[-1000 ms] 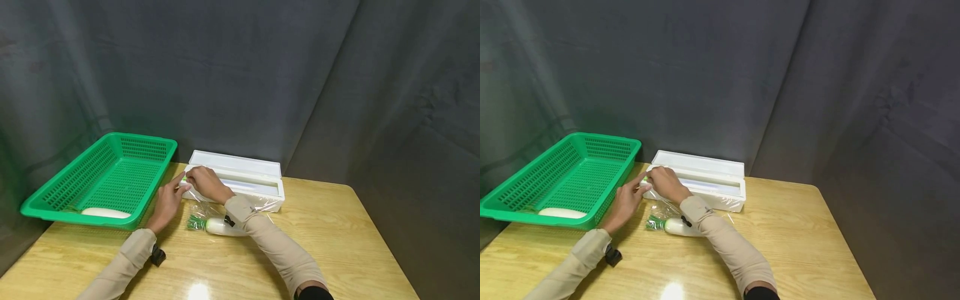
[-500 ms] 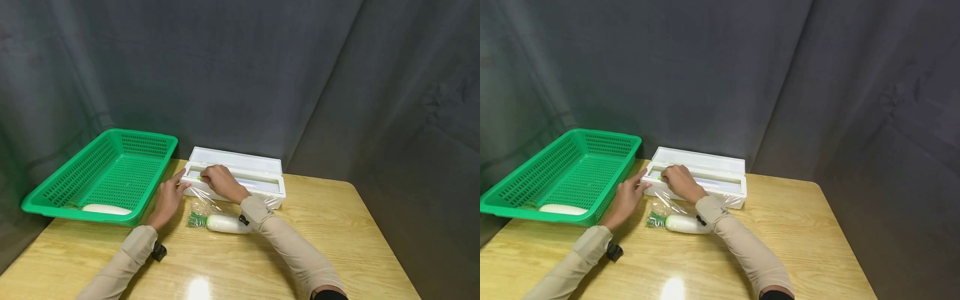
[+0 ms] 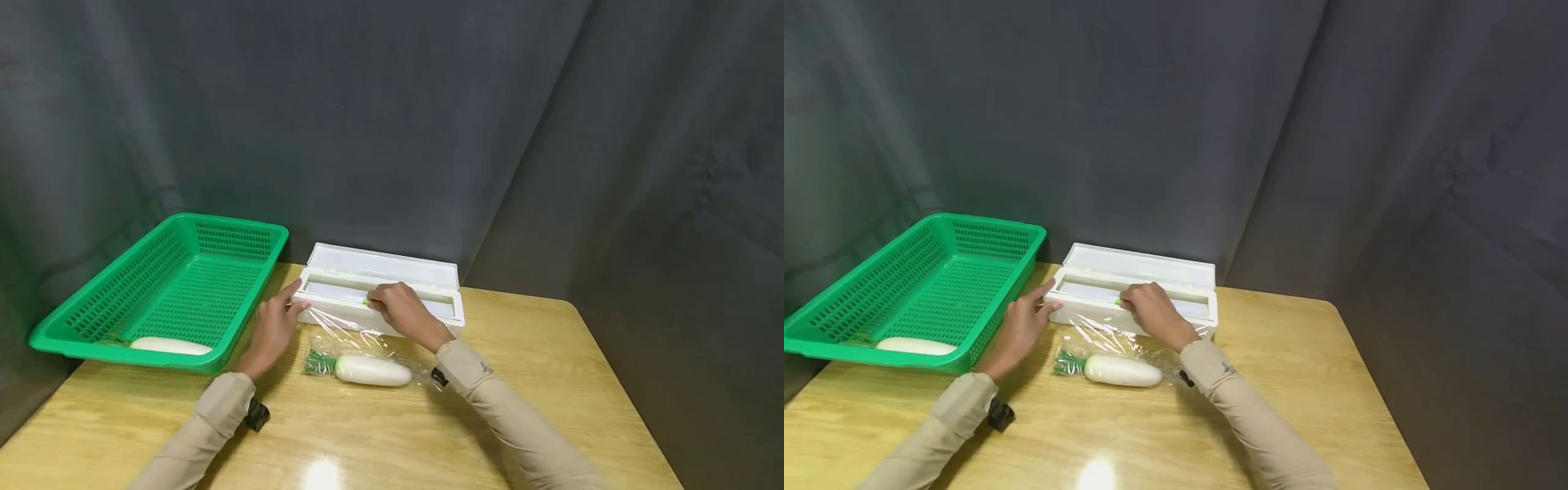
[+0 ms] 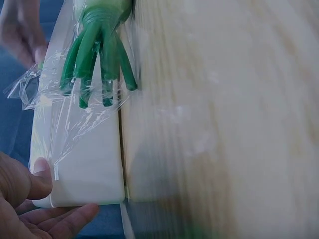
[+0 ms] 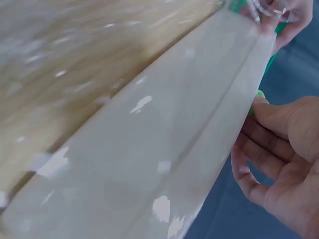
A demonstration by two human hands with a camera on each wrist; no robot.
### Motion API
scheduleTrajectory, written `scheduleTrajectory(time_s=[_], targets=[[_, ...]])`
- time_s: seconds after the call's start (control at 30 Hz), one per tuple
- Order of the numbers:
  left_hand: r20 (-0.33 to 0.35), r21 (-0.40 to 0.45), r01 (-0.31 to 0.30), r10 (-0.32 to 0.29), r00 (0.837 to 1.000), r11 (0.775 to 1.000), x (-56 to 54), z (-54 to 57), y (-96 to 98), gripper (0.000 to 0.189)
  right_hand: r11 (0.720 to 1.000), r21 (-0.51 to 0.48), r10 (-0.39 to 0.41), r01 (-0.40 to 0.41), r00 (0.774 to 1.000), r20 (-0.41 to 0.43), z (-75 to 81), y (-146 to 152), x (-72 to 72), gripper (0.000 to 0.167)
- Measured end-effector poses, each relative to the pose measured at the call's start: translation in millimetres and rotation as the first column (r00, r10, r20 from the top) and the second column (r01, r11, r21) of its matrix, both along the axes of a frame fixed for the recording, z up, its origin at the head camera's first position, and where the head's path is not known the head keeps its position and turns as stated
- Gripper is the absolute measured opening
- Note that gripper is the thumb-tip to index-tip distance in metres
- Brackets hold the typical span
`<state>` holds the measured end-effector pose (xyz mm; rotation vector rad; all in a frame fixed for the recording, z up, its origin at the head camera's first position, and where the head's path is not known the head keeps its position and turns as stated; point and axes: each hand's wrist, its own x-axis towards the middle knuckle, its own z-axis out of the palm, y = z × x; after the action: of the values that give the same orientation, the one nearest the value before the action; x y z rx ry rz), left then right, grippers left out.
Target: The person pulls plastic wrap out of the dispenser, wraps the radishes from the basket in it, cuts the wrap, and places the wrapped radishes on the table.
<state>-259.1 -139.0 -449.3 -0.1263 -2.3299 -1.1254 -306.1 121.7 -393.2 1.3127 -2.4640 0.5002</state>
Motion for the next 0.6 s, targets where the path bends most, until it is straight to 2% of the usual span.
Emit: scheduleTrajectory(time_s=[0.17,0.37,0.6], targets=[[0.029,0.0,0.006,-0.006,1.0,1.0,-0.2,0.7,-1.9,0.051,0.999,-0.018,-0.05,0.05,0.998,-0.024,-3.8,37.0,9.5,0.026],[0.047,-0.011,0.007,-0.006,0.999,1.0,-1.9,-0.6,-2.2,0.052,0.993,-0.026,-0.12,0.118,0.989,-0.085,-12.2,72.5,16.8,0.003],[0.028,-0.017,0.013,-0.012,1.0,1.0,-0.6,0.0,-2.5,0.052,0.989,-0.081,-0.132,0.123,0.984,-0.119,-18.9,95.3,19.8,0.013]])
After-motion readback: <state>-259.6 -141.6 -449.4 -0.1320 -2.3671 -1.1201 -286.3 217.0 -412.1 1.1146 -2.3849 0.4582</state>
